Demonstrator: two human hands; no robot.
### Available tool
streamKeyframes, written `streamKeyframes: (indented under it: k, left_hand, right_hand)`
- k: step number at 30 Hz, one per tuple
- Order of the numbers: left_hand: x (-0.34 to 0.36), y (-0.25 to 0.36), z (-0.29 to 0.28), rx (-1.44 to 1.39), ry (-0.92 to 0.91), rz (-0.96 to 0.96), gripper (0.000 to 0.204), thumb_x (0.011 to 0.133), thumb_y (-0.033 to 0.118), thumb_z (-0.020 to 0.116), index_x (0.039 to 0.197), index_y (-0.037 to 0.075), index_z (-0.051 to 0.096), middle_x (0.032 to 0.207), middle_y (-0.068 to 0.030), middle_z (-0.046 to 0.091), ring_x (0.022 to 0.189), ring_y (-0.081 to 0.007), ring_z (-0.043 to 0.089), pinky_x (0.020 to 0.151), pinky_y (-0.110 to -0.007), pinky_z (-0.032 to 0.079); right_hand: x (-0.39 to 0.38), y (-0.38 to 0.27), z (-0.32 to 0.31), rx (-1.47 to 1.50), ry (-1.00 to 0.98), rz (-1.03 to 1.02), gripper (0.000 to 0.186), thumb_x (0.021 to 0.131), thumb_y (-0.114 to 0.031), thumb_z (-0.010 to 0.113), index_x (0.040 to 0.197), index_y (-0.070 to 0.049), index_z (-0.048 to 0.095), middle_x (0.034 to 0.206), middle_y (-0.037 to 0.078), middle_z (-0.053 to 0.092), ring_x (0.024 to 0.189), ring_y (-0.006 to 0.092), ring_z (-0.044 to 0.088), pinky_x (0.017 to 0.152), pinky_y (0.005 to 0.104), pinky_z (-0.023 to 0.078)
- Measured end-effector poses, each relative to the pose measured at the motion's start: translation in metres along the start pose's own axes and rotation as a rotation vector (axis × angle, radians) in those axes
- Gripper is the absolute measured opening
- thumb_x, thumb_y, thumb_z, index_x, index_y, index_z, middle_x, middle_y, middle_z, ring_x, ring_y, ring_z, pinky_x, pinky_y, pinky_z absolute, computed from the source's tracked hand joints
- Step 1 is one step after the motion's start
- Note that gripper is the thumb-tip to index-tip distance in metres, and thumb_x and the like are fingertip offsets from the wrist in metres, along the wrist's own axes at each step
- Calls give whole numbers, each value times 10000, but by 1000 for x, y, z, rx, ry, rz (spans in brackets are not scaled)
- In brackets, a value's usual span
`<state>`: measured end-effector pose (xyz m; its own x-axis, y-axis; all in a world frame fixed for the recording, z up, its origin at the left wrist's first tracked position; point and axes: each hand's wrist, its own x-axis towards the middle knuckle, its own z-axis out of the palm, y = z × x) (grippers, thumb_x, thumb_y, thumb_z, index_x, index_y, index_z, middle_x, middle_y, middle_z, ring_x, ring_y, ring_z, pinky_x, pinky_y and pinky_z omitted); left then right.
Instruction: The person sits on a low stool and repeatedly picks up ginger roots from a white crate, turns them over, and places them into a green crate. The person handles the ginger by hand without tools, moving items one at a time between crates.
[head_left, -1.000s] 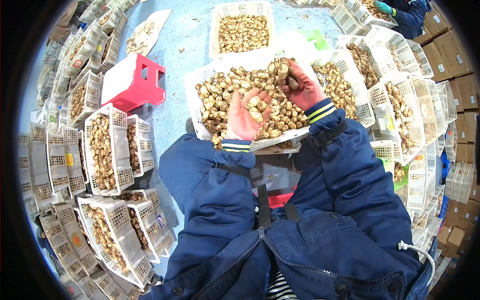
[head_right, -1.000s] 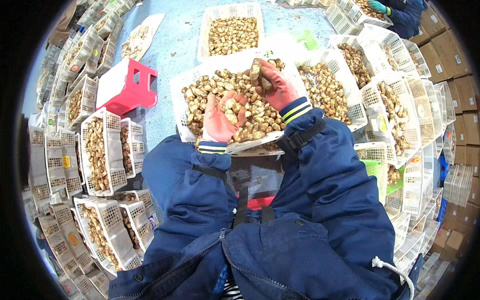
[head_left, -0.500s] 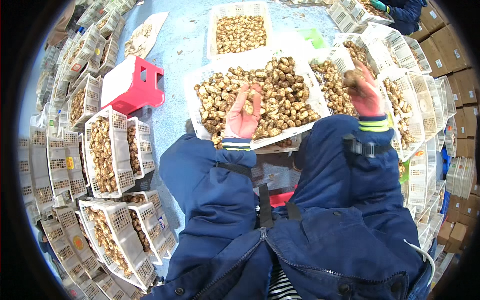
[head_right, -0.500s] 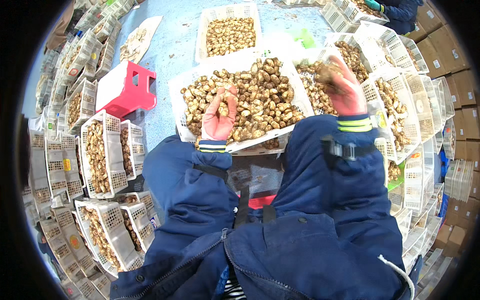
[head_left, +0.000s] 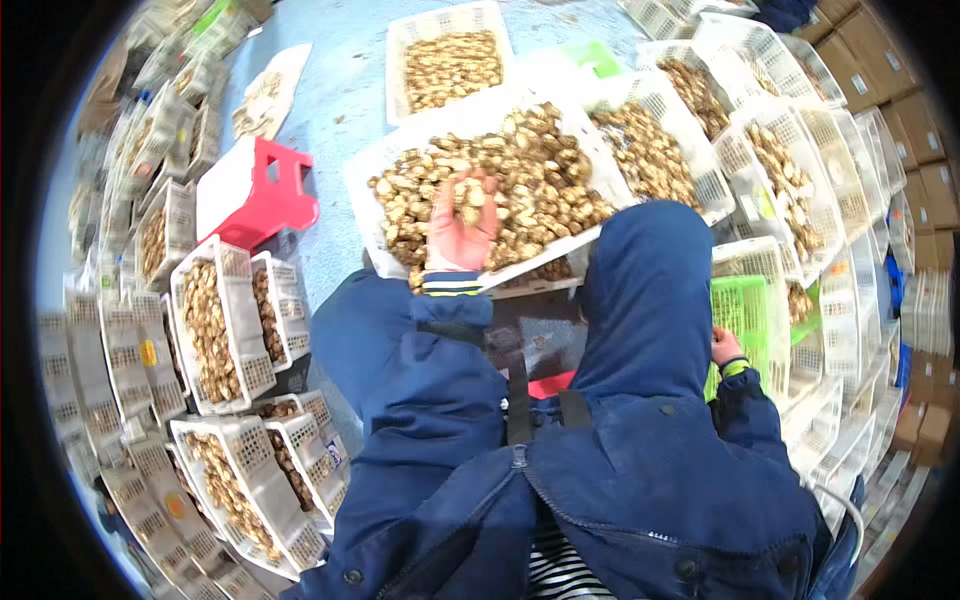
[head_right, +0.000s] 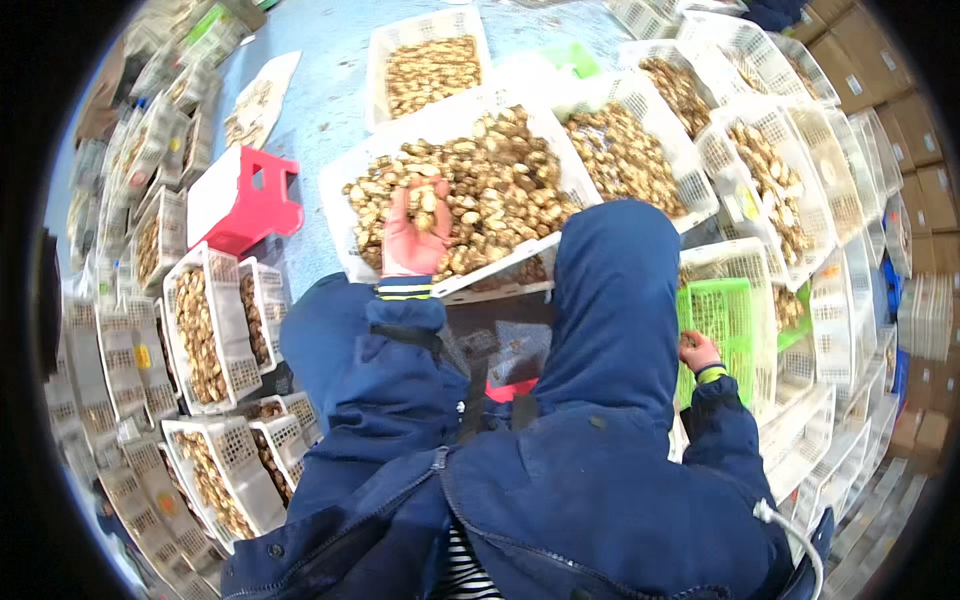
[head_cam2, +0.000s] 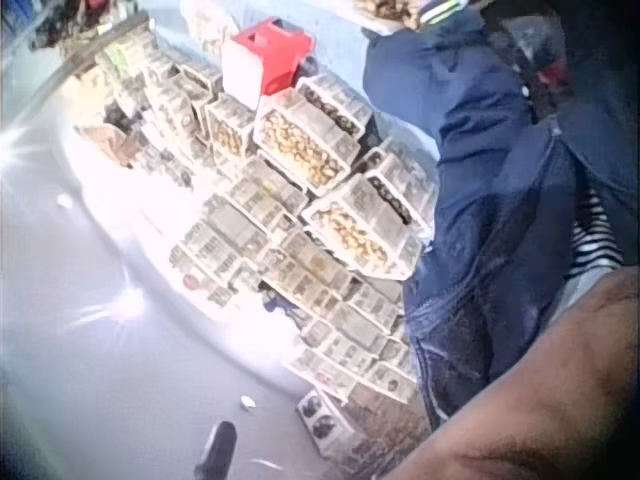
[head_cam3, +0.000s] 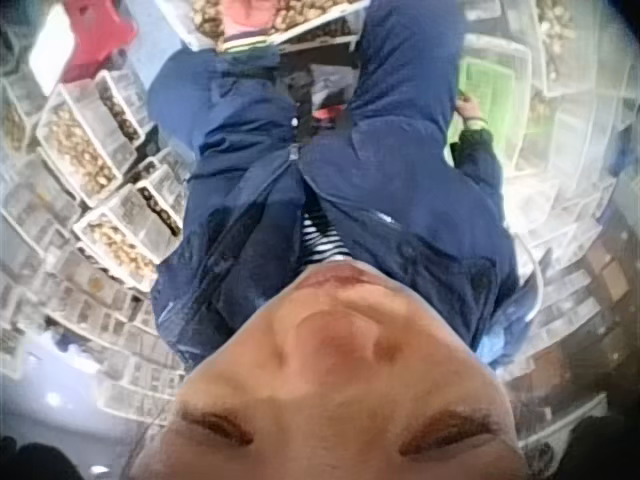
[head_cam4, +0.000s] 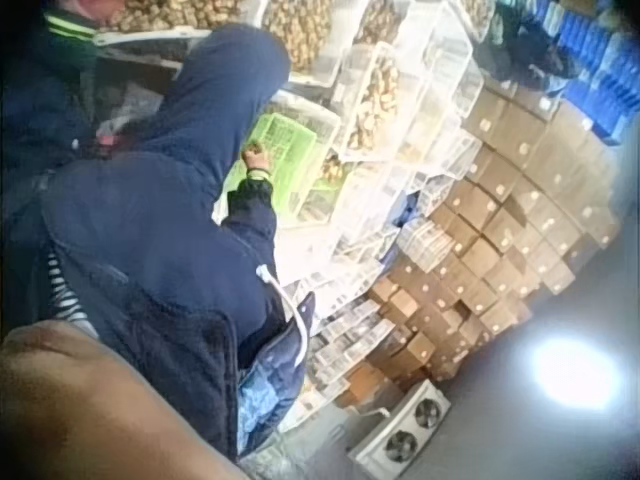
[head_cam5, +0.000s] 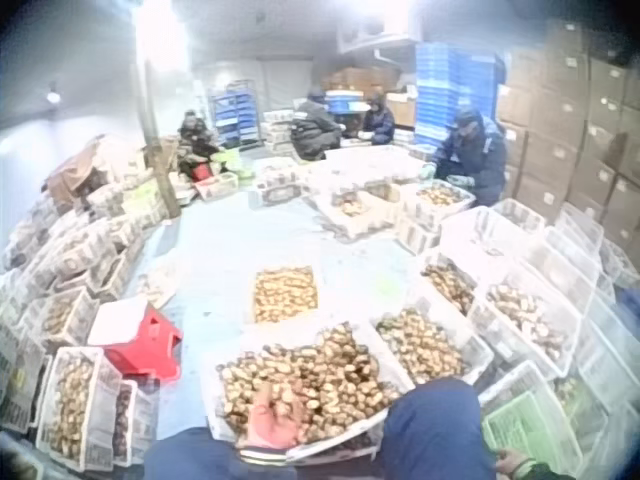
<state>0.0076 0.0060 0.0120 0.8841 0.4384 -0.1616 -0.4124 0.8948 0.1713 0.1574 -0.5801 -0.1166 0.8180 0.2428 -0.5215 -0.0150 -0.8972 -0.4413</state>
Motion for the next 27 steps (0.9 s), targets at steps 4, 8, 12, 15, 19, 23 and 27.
streamKeyframes:
  k: [4, 8, 12, 15, 19, 23, 27]
  left_hand:
    - [2, 8, -7, -107, 125, -67, 267, 976, 151, 560, 1205, 17, 587, 1243, -132, 593, 1151, -274, 583, 871, -353, 579]
    - [3, 12, -25, -32, 126, -97, 238, 941, 97, 607, 1173, 45, 617, 1175, -102, 633, 1078, -265, 616, 835, -329, 587]
    - [18, 16, -17, -102, 251, -76, 255, 927, 98, 611, 1163, 3, 597, 1188, -184, 605, 1126, -310, 582, 906, -412, 554]
    - [57, 39, 25, -47, 112, 68, 586, 910, 271, 627, 1347, -11, 357, 1368, -248, 403, 1277, -386, 423, 1067, -542, 392]
    - [107, 91, 75, 44, 46, 121, 966, 899, 408, 621, 1525, 99, -47, 1573, -240, 17, 1453, -412, 121, 1166, -604, 171]
    - [99, 85, 49, 123, 130, 100, 849, 901, 350, 639, 1510, 70, 118, 1575, -241, 38, 1444, -414, 175, 1148, -589, 241]
    - [60, 38, -5, 111, 194, -12, 639, 926, 319, 614, 1417, 5, 352, 1464, -231, 389, 1355, -343, 403, 1116, -509, 358]
  right_hand:
    - [3, -11, 7, -24, -24, 36, 494, 696, -194, 671, 1174, -72, 661, 1045, 151, 706, 960, 257, 681, 868, 329, 516]
    - [-2, -24, 13, 99, 13, -15, 476, 717, -146, 672, 1181, -44, 640, 1010, 145, 711, 921, 242, 681, 837, 321, 515]
    - [-7, -20, 15, 113, 17, 93, 489, 744, -175, 714, 1213, -64, 631, 954, 132, 710, 883, 218, 676, 805, 310, 519]
    - [-11, -19, 7, 384, -110, 151, 498, 784, -112, 706, 1267, -63, 600, 949, 70, 679, 821, 118, 625, 738, 275, 514]
    - [2, -44, -21, 515, -84, 55, 575, 810, -121, 692, 1349, -16, 518, 1064, 59, 661, 834, 115, 609, 739, 265, 505]
    - [64, -102, -58, 567, 105, -192, 604, 868, -202, 692, 1396, -17, 464, 1143, 78, 636, 871, 104, 604, 705, 238, 496]
    - [127, -160, -86, 834, 159, -205, 588, 918, -126, 584, 1457, -38, 368, 1110, 100, 624, 890, 147, 636, 647, 266, 512]
